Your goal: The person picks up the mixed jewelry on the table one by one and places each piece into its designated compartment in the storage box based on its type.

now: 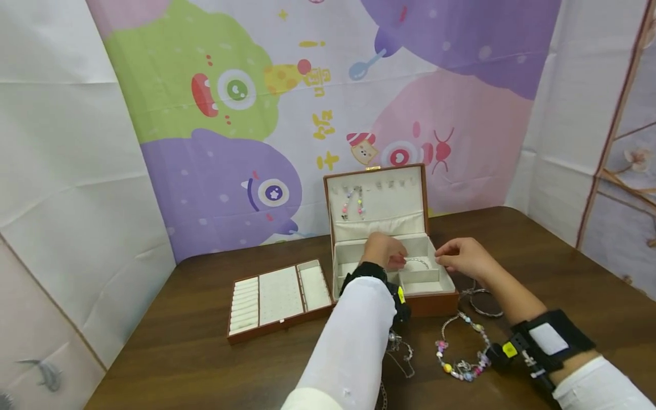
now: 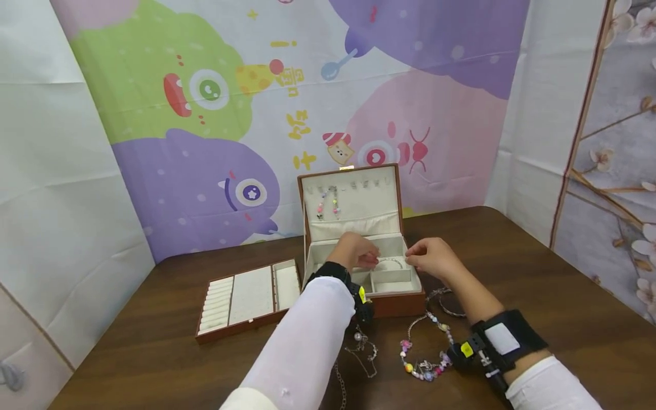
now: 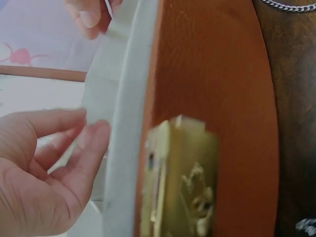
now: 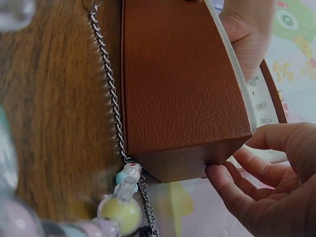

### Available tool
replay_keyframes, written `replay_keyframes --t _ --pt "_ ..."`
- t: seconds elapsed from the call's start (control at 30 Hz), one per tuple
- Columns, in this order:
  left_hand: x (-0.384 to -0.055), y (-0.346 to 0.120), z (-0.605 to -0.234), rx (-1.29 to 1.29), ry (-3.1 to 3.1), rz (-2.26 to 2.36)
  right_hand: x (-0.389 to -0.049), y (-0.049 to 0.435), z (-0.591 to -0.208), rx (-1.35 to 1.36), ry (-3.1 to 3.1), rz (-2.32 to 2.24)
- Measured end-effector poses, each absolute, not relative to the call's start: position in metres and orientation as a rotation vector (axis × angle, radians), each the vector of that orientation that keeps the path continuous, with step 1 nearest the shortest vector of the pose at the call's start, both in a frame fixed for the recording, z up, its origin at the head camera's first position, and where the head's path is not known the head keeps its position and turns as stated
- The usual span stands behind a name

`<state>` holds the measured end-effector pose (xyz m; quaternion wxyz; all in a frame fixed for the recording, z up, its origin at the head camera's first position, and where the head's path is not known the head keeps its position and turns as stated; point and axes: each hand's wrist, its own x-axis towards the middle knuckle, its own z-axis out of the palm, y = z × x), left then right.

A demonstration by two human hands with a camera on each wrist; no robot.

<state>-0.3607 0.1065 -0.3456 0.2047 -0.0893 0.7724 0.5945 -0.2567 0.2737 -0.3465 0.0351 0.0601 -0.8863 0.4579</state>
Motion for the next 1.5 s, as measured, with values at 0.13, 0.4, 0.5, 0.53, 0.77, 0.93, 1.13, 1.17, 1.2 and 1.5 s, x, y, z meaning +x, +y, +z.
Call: replay_keyframes --t 0.13,0.4,0.5,0.53,0.77,0.93,1.13,1.17,1.2,1.5 --pt "-0.337 0.102 -0.329 -0.024 2.162 1.691 -0.257 0.273 -0.349 0.200 -2.722 1.391" --pt "-0.312 0.097 -0.309 0.380 2.217 1.609 -0.256 0.273 -0.349 0.223 -2.733 1.351" --pt "-0.302 0.091 -0.304 0.484 2.221 1.558 -0.256 0.270 -0.347 0.236 -2.748 1.321" --pt "-0.299 0.091 -0.303 0.515 2.229 1.537 -0.255 0.271 -0.346 0.235 -2.750 1.304" --pt "-0.272 0.068 -0.298 0.703 2.313 1.368 -0.246 0.260 -0.333 0.301 -2.733 1.057" --pt "-0.261 0.040 -0.298 0.780 2.329 1.338 -0.236 0.247 -0.323 0.384 -2.720 0.980" --pt "-0.249 0.004 -0.298 0.826 2.361 1.315 -0.226 0.232 -0.318 0.487 -2.725 1.011" --pt "-0.248 -0.001 -0.298 0.838 2.380 1.311 -0.225 0.230 -0.317 0.494 -2.729 1.015" --pt "-0.247 -0.006 -0.298 0.852 2.406 1.300 -0.224 0.228 -0.316 0.504 -2.731 1.015" --pt "-0.232 -0.040 -0.298 1.061 2.680 0.989 -0.215 0.214 -0.309 0.625 -2.718 1.001"
